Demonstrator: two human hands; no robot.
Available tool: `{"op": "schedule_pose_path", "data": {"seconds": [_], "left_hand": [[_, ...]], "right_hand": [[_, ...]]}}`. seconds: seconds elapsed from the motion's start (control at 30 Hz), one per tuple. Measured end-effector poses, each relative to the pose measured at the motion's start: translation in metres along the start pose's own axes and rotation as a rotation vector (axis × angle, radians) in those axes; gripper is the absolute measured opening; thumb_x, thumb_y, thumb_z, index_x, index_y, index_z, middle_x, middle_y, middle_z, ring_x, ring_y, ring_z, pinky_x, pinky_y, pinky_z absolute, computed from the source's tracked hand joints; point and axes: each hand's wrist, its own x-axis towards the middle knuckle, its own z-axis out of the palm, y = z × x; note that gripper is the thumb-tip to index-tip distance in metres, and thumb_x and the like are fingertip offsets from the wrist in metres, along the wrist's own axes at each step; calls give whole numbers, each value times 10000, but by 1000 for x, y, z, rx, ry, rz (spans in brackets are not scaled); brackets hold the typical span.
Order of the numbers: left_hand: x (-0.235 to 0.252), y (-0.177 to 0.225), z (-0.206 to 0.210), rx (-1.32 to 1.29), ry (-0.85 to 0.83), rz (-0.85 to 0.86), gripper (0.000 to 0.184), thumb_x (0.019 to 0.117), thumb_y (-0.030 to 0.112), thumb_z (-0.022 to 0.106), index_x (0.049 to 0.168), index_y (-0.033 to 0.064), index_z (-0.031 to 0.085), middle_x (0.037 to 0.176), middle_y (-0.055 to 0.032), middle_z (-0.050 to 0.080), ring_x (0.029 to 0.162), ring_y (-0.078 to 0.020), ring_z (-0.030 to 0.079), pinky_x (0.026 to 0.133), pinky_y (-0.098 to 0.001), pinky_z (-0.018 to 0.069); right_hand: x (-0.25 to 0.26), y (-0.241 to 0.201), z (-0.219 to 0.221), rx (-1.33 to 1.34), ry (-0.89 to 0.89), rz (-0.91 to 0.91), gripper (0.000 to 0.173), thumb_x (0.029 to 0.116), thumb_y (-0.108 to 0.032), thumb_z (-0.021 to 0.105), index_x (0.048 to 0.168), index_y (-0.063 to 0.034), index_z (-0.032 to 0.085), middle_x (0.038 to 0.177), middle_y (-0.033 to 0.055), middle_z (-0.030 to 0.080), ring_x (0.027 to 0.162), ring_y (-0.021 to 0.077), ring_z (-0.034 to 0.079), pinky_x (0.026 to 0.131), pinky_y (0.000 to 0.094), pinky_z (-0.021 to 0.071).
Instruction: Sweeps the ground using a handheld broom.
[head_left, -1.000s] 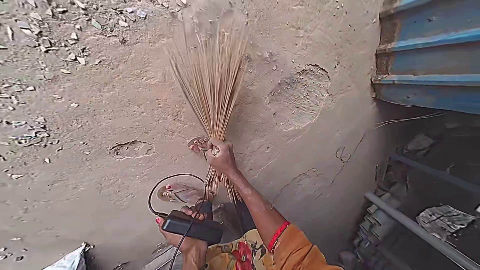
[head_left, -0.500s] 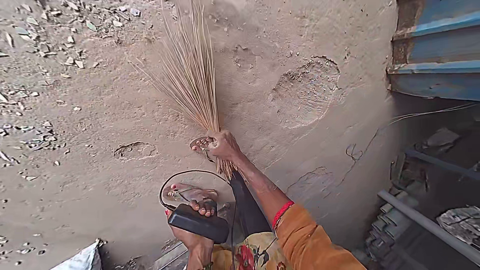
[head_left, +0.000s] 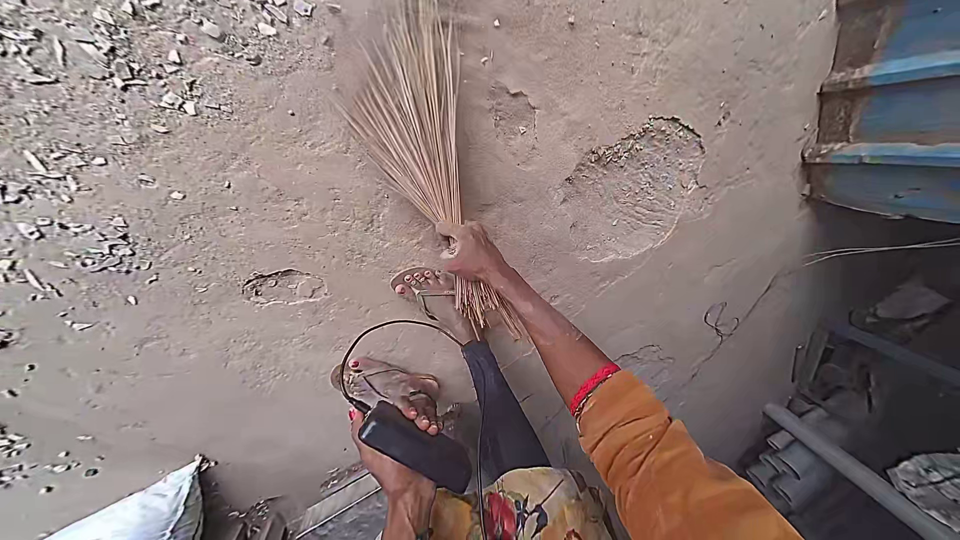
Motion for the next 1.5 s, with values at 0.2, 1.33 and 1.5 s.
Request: {"op": "schedule_pose_path", "data": {"seconds": [0.2,1.33,1.5], "left_hand": [[-4,-4,5,16,-30,-10,896,975,720,-22,638,142,574,509,-11,569,418,-131,571,406,-288,500],[-4,-22,51,245,-26,-87,861,998,685,-39,656,132,525,502,-19,545,404,-139,560,387,-287,496],[-9,-14,52,419,7,-41,841,1023,640,-39,617,145,505,494,-17,565,400,-131,573,385,-276,502]], "right_hand": [[-33,43,-30,62,521,56,122,803,-76,696,921,-46,685,765,136,651,704,301,640,611,510,494],[-5,63,-64,-105,56,206,315,877,-72,658,1178,-144,712,1100,172,713,1033,369,686,799,585,545],[-102,173,-54,-2,279,552,221,889,-29,685,1102,-78,721,1108,266,686,1025,486,655,781,675,519]]}}
